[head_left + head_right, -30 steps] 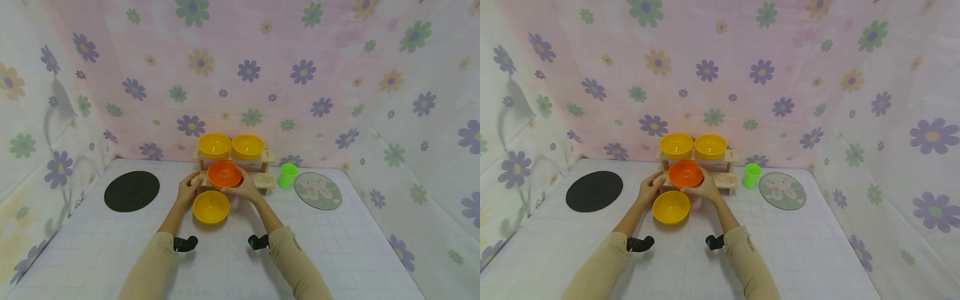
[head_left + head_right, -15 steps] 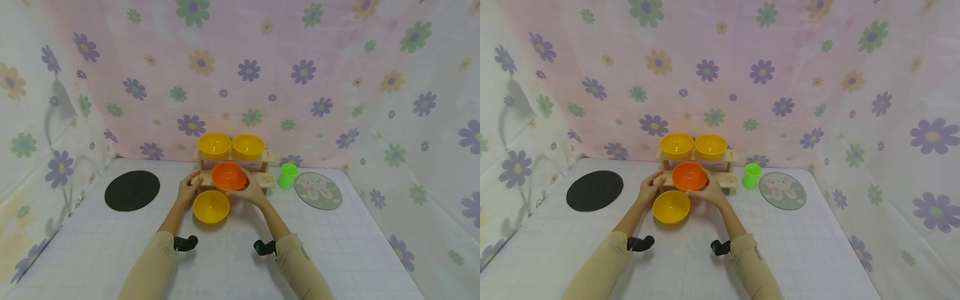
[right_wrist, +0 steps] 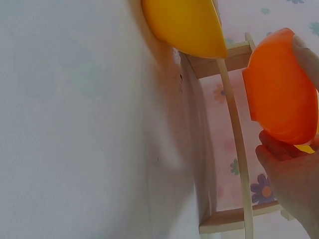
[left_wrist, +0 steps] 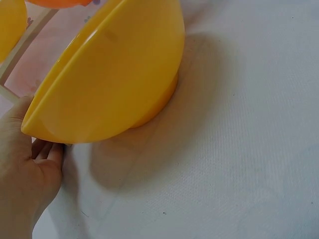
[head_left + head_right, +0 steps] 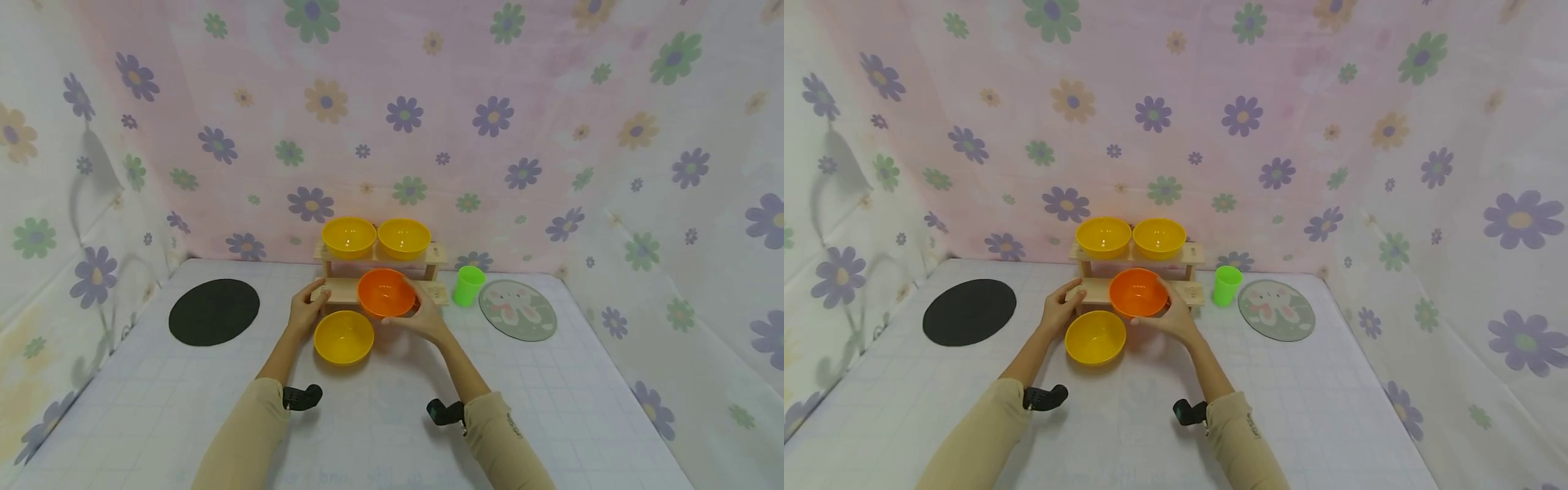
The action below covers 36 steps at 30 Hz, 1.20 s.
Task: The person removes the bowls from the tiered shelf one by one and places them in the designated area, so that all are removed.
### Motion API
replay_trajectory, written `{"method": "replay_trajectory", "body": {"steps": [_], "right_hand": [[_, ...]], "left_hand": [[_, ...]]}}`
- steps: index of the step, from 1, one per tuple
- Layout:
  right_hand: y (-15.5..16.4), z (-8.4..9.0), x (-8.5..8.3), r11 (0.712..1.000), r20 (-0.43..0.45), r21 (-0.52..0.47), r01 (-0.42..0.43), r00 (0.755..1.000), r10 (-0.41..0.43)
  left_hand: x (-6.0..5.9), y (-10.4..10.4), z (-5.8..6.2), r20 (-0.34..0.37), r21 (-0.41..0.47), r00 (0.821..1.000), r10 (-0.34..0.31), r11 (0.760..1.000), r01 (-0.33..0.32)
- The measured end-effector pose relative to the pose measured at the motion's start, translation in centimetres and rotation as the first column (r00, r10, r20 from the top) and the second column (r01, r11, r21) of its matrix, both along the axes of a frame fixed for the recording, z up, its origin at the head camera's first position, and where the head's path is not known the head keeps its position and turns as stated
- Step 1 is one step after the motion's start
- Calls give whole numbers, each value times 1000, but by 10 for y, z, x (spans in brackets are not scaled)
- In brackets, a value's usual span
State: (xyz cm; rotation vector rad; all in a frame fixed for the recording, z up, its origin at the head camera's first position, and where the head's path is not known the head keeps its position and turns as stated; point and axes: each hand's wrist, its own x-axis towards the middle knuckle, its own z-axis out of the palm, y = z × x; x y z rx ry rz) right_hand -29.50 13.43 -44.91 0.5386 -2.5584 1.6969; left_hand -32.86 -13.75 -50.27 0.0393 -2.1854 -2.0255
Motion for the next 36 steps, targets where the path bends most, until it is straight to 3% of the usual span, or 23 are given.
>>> {"method": "replay_trajectory", "body": {"steps": [9, 17, 22, 29, 36], "right_hand": [[18, 3, 10, 1000, 34, -9, 9, 999, -9], [26, 27, 32, 998, 31, -61, -18, 999, 20], [30, 26, 38, 996, 36, -82, -18, 999, 21], [36, 16, 40, 998, 57, -66, 20, 998, -16], [44, -20, 31, 998, 78, -56, 39, 996, -35]], "left_hand": [[0, -1, 0, 5, -23, 1000, -19, 1000, 19], [-1, -3, 2, 3, -7, 999, -41, 999, 41], [-2, -3, 0, 10, -24, 999, -37, 999, 38], [-3, -2, 0, 9, -52, 999, -32, 998, 32], [-1, -2, 1, 14, -47, 999, -30, 998, 30]]}}
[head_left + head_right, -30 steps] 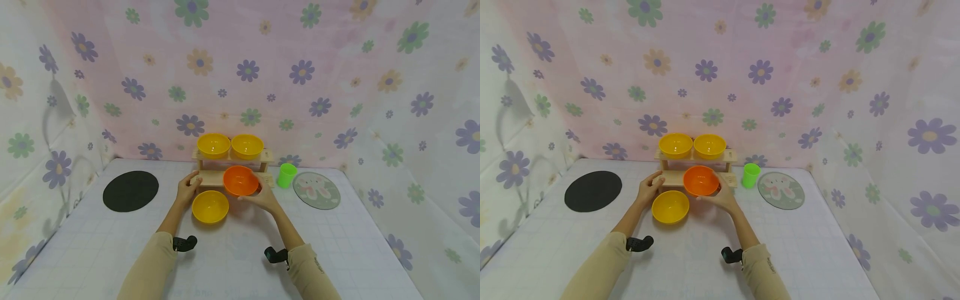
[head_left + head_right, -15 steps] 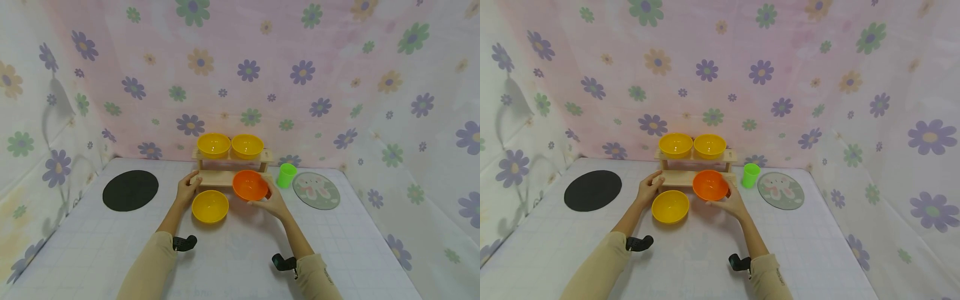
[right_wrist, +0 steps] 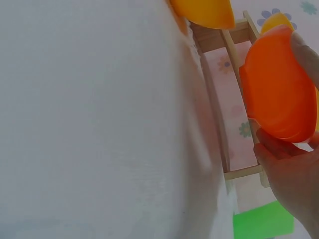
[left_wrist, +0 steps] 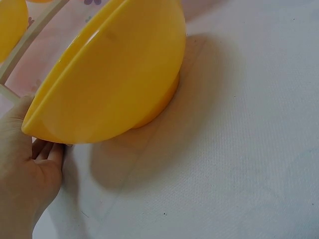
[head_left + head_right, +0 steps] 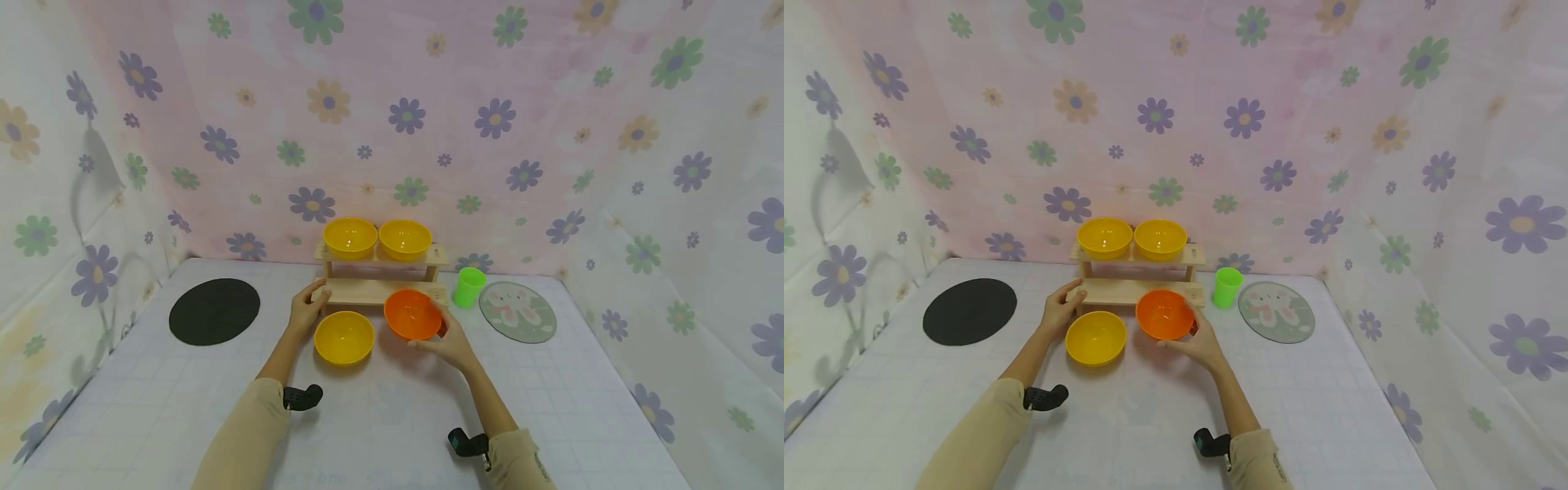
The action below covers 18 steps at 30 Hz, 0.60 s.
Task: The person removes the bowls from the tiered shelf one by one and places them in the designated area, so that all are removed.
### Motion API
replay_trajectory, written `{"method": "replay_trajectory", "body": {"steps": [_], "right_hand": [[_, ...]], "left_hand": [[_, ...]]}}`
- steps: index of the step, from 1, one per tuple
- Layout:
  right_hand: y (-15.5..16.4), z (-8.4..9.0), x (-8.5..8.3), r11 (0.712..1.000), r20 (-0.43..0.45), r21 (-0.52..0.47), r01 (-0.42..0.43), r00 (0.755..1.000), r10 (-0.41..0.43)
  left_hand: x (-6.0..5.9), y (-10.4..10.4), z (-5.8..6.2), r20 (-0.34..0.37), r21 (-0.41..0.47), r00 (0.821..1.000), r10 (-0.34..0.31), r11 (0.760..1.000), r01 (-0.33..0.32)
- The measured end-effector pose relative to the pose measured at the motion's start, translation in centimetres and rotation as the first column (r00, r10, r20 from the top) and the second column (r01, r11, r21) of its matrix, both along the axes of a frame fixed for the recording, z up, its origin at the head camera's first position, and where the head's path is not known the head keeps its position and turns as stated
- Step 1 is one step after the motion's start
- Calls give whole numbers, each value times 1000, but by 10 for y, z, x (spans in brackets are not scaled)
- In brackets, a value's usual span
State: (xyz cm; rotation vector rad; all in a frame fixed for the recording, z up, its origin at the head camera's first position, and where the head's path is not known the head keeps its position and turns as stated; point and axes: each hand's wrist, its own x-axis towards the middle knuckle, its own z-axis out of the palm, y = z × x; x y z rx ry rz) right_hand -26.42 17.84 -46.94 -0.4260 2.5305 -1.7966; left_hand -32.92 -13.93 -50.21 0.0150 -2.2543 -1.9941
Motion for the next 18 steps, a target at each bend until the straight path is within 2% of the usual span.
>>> {"method": "replay_trajectory", "body": {"steps": [4, 13, 18], "right_hand": [[0, -5, 4, 1000, 11, 14, 12, 1000, -12], [-1, -13, 8, 1000, 18, -8, -7, 1000, 7], [-3, -13, 12, 1000, 61, 10, -6, 998, 5]], "left_hand": [[1, 0, 0, 9, 20, 1000, -9, 1000, 9], [0, 0, 1, 0, -8, 1000, 0, 1000, 0], [2, 1, 3, 0, 8, 1000, -10, 1000, 10]]}}
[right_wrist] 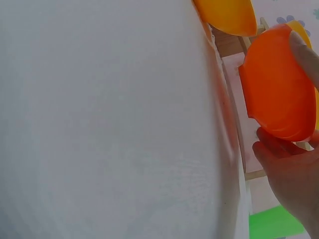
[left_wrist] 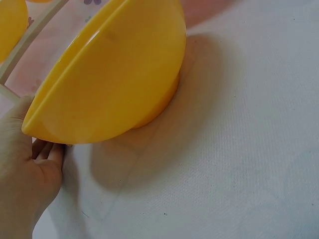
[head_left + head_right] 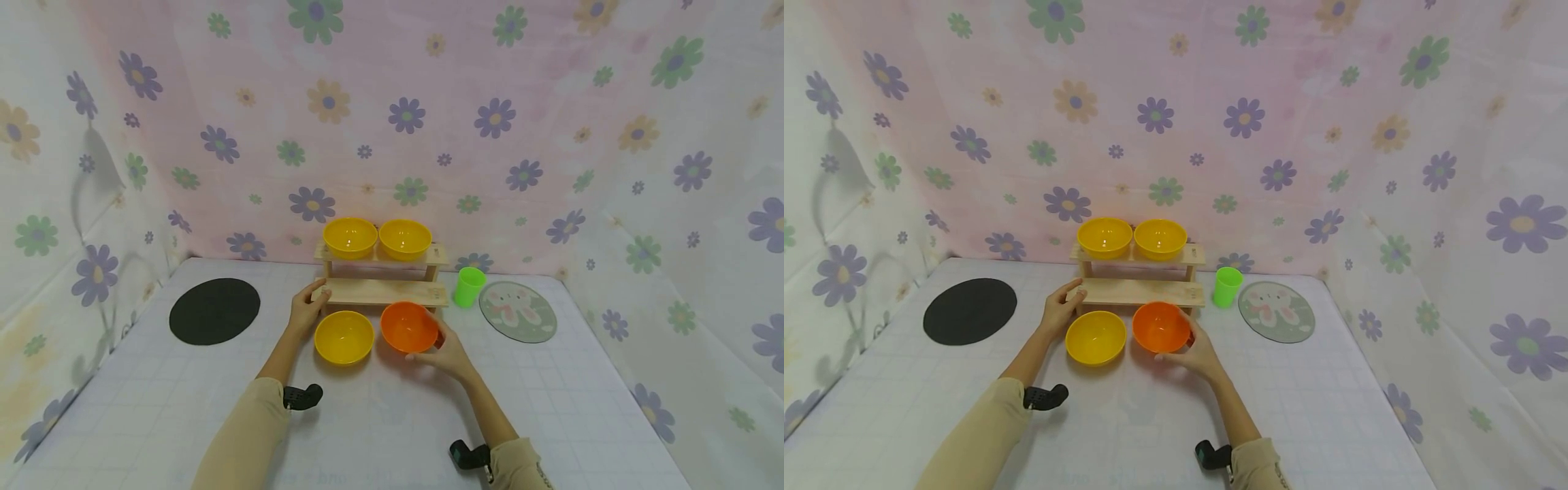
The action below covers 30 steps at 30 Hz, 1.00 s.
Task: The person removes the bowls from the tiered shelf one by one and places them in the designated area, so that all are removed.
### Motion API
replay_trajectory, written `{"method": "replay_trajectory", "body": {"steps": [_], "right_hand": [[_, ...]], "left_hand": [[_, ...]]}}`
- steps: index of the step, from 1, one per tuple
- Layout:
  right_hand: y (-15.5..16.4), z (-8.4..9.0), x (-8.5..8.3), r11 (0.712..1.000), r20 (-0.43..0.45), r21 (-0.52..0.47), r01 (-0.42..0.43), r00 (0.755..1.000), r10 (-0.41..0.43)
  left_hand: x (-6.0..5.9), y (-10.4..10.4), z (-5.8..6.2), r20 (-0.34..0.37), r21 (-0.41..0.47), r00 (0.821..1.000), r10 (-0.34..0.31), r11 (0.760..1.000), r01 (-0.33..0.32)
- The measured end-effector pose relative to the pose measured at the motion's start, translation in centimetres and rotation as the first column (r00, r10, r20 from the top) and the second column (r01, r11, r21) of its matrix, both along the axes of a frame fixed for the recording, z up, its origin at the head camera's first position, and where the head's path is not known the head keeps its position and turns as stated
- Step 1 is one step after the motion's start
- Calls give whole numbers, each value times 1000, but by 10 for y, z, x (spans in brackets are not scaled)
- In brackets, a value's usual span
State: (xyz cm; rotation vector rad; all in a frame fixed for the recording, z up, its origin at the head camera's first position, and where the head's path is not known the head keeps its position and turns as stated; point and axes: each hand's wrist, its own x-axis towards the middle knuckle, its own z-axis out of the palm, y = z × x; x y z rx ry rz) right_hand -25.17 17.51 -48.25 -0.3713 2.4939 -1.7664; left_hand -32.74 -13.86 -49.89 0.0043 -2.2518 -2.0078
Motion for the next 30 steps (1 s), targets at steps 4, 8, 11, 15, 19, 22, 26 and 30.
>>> {"method": "replay_trajectory", "body": {"steps": [4, 8, 11, 15, 19, 22, 26, 30], "right_hand": [[-3, 14, 9, 1000, 3, -1, -28, 1000, 28], [-6, 24, 16, 998, 0, 12, -57, 998, 57], [-8, 25, 17, 998, 2, 16, -61, 998, 61], [-10, 22, 17, 997, -22, 14, -70, 997, 71], [-11, 19, 17, 997, -24, 17, -75, 997, 75], [-11, 19, 18, 997, -17, 28, -74, 997, 75], [-10, 16, 18, 996, -13, 43, -83, 996, 84], [-10, 15, 17, 995, 8, 55, -84, 996, 83]], "left_hand": [[4, 0, 9, 19, 33, 1000, -14, 999, 14], [12, 2, 24, 30, 43, 999, -26, 999, 25], [14, 2, 28, 24, 21, 999, -28, 999, 28], [8, 0, 19, 25, 19, 999, -22, 1000, 22], [0, -2, 4, 14, 7, 1000, -12, 1000, 12], [-2, -1, -2, -8, 0, 1000, -4, 1000, 4], [-2, -1, -4, -7, 3, 1000, 7, 1000, -7], [-2, 0, -4, 15, 4, 1000, 17, 1000, -17]]}}
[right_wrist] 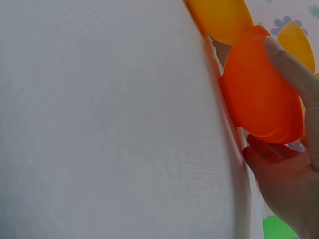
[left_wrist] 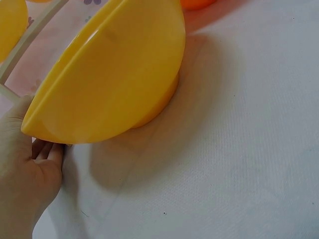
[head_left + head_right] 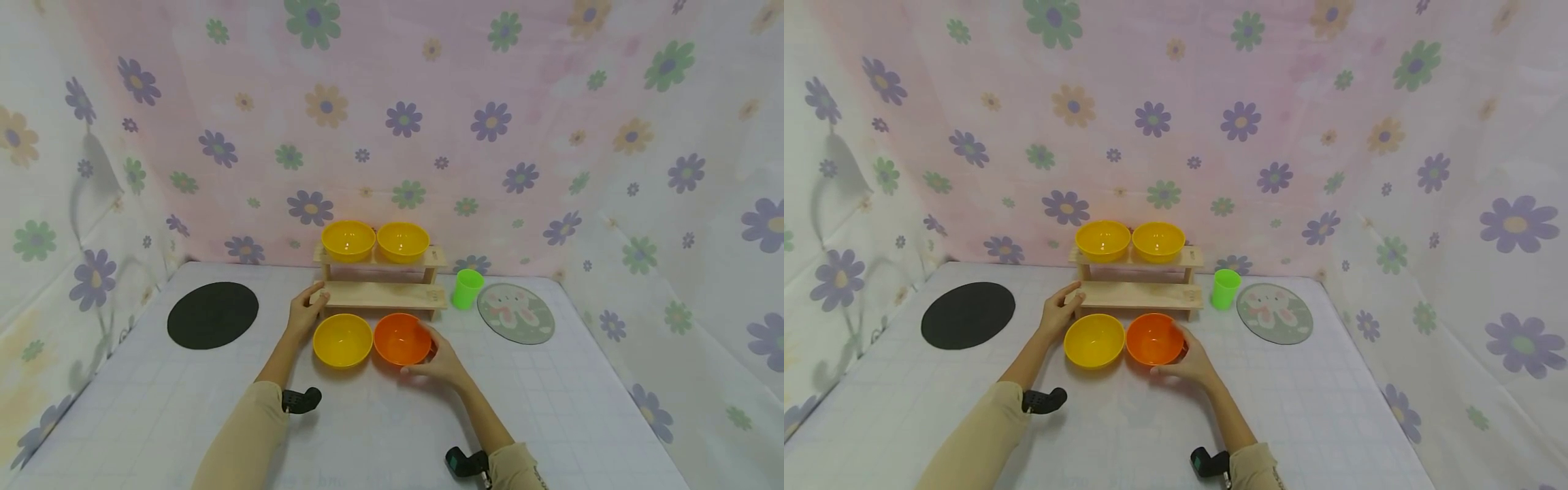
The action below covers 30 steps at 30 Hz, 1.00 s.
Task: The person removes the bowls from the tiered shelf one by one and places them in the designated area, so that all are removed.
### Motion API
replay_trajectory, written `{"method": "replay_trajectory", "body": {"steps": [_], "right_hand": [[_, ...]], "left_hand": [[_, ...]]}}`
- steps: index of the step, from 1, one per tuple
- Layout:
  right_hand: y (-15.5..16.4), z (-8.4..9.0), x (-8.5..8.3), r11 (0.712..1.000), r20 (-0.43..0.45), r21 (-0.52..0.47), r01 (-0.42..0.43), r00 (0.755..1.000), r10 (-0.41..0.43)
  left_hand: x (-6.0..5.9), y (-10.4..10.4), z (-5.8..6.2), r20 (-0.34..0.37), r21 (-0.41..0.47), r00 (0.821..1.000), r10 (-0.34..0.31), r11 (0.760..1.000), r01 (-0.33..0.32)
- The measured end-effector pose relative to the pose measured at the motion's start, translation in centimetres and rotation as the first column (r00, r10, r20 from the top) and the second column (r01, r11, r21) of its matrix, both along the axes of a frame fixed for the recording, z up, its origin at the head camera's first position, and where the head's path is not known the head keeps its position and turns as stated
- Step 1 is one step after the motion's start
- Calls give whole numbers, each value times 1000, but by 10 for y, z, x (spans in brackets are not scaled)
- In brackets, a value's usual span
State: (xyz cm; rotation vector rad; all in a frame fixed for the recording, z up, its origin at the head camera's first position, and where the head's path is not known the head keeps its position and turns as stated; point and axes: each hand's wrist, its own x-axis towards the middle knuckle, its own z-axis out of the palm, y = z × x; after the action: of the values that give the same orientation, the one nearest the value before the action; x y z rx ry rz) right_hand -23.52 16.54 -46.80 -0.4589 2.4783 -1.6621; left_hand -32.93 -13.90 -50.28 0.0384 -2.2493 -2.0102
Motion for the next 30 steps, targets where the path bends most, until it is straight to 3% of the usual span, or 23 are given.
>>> {"method": "replay_trajectory", "body": {"steps": [7, 14, 15, 21, 25, 30], "right_hand": [[0, 0, 1, 1000, -7, 29, 4, 1000, -3], [8, -18, -12, 1000, -32, 15, -19, 999, 20], [10, -20, -15, 1000, -34, 10, -26, 999, 26], [15, 18, -18, 998, 41, -39, -58, 997, 59], [19, 35, -27, 996, 13, -66, -61, 998, 62], [17, 52, -38, 996, -26, -93, -5, 1000, 2]], "left_hand": [[1, 0, 4, -1, -2, 1000, -6, 1000, 6], [18, 3, 29, 0, 25, 999, -42, 999, 42], [17, 3, 28, -7, 22, 999, -42, 999, 42], [1, 0, 3, -37, -19, 999, -5, 1000, 4], [-1, 0, 0, -28, -25, 1000, -1, 1000, 1], [-1, 0, 0, -17, -16, 1000, 1, 1000, -2]]}}
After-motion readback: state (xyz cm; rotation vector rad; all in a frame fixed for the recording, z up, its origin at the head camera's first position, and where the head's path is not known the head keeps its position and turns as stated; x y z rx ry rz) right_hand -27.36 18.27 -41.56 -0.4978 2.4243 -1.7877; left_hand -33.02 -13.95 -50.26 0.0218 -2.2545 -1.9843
